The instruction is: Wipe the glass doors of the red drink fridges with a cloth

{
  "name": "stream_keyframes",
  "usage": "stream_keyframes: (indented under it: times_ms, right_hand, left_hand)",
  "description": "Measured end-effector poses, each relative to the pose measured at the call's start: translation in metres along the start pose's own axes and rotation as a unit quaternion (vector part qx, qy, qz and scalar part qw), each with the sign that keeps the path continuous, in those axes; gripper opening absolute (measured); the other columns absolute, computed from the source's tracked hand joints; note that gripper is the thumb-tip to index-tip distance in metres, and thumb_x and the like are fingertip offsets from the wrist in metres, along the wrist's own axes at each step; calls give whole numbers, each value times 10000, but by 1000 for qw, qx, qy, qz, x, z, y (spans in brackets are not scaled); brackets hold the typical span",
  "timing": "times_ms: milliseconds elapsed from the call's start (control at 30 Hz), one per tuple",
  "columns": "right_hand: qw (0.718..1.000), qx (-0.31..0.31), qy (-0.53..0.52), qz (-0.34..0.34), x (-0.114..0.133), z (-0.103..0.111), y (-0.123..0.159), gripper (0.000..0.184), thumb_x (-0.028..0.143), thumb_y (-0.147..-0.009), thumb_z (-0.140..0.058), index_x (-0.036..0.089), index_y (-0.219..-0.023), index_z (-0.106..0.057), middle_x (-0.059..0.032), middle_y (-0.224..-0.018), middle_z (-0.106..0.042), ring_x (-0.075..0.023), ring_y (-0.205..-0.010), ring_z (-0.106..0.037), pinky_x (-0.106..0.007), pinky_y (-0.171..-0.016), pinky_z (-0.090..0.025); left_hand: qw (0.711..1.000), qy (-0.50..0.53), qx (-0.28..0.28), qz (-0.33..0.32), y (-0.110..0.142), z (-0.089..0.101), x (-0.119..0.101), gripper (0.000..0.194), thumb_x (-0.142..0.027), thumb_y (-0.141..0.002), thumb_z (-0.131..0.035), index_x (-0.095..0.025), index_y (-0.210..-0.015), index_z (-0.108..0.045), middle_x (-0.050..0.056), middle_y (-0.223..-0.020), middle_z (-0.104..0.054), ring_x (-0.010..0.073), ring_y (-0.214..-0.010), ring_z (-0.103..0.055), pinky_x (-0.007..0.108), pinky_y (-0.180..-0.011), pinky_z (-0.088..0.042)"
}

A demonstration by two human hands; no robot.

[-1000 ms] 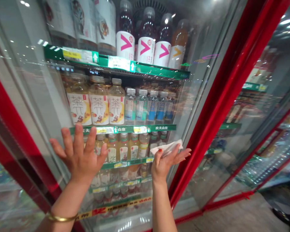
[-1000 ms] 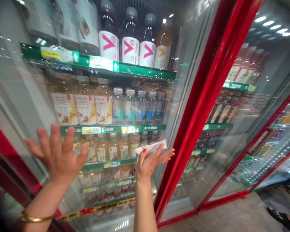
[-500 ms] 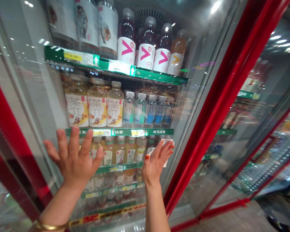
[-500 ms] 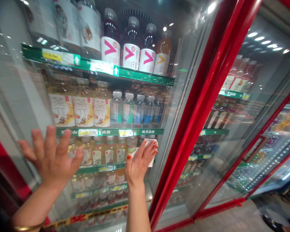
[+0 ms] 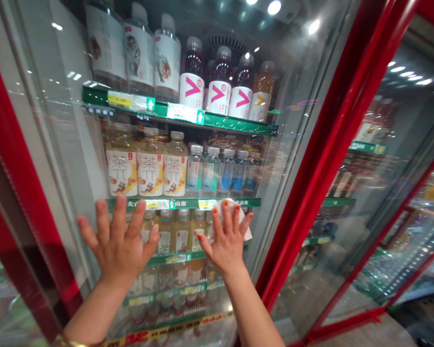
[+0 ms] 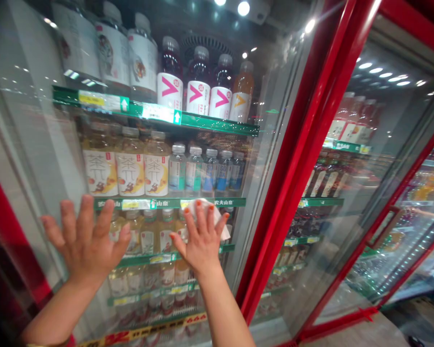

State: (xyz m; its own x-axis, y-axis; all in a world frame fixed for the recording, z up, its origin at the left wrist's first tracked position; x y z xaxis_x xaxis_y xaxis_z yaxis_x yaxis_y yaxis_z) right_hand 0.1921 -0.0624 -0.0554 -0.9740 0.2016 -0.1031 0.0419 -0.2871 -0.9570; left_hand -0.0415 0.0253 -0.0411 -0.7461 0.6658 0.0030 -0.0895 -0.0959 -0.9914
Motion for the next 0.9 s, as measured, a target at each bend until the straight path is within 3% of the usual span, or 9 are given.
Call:
stream_keyframes:
  times_ms: [167, 300, 400, 467, 633, 700, 767, 833, 900]
  right_hand:
    - [988, -18, 8, -155, -50, 11, -22, 937, 723, -1088, -243, 215, -1779, 134, -238, -1842, 213, -507, -1687, 241, -979, -1164, -77]
    - [998, 11, 18, -63, -15, 12, -58, 1059, 866, -1002, -364, 260, -1799, -18, -224, -1867, 67, -514, -1710, 131, -932, -1213, -104]
    - [998, 54, 37, 17, 0, 5, -40, 1043, 897, -939, -504, 352, -1777, -208, -156, -1870, -119, -498, -1721, 47, -881, -1262, -115]
    - [997, 56, 41, 35, -15, 5, -21, 972, 855, -982, -479, 360, -1775, -211, -139, -1874, -119, -482, -1725, 37, -864, -1277, -120]
    - [990, -15, 23, -139, -70, 17, -44, 828, 649, -1129, -204, 174, -1795, -74, -220, -1871, 53, -491, -1716, 119, -869, -1265, -158]
    - [989, -33, 20, -145, -52, 15, -64, 866, 675, -1118, -195, 151, -1794, -59, -226, -1870, 17, -487, -1719, 107, -872, -1267, -144]
    - [997, -27, 18, -74, -15, 9, -68, 917, 732, -1088, -279, 186, -1797, -79, -194, -1875, -66, -460, -1730, 55, -848, -1290, -133]
    - [1000, -4, 12, 26, 19, 1, -48, 941, 761, -1050, -406, 266, -1798, -120, -125, -1874, -170, -411, -1742, 2, -784, -1337, -106]
    - [996, 4, 7, 91, 28, -4, -16, 946, 739, -1043, -459, 290, -1799, -109, -91, -1864, -233, -359, -1749, -5, -709, -1376, -51]
  left_hand:
    - [1000, 5, 2, -2, -1, 0, -2, 938, -419, -968, -724, -424, -1762, -225, -23, -1867, -151, 362, -1741, -96, 676, -1414, 8]
    - [1000, 9, 0, 4, 0, -1, 0, 925, -432, -972, -721, -458, -1753, -226, -39, -1864, -159, 374, -1737, -119, 708, -1403, -10]
    - [1000, 13, 2, 1, 0, -1, 0, 930, -436, -973, -725, -451, -1756, -223, -34, -1863, -157, 366, -1739, -104, 701, -1404, 2]
    - [1000, 11, 5, 0, -1, 0, -1, 937, -428, -977, -730, -426, -1763, -219, -26, -1864, -146, 340, -1745, -76, 660, -1416, 28]
    - [1000, 12, 11, 2, -2, 0, -3, 978, -411, -968, -764, -451, -1762, -194, -36, -1858, -139, 293, -1745, -50, 597, -1430, 51]
    - [1000, 12, 8, 4, -2, 1, -2, 984, -407, -966, -769, -461, -1759, -189, -35, -1855, -149, 290, -1745, -55, 607, -1430, 43]
    - [1000, 13, 9, 4, -2, 0, -2, 977, -405, -968, -768, -467, -1756, -195, -33, -1853, -163, 292, -1744, -65, 624, -1427, 31]
    - [1000, 18, 10, 1, -2, 0, -1, 962, -408, -972, -764, -468, -1754, -206, -30, -1852, -171, 300, -1745, -72, 639, -1421, 27]
    - [1000, 28, 7, 0, -3, 0, 0, 949, -411, -976, -758, -462, -1753, -215, -24, -1854, -172, 308, -1745, -69, 647, -1416, 34]
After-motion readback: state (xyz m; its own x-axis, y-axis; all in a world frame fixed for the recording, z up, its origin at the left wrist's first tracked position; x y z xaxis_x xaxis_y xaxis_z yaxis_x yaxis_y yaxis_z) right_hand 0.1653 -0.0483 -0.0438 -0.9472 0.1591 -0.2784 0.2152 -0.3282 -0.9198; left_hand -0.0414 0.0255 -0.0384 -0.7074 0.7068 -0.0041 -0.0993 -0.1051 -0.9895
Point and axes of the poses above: each hand's wrist, its own y-axis away from the middle knuckle, its own z-axis out of the back of the hand, x = y × z, the point moved 5 cm from there along -y, towards the middle knuckle
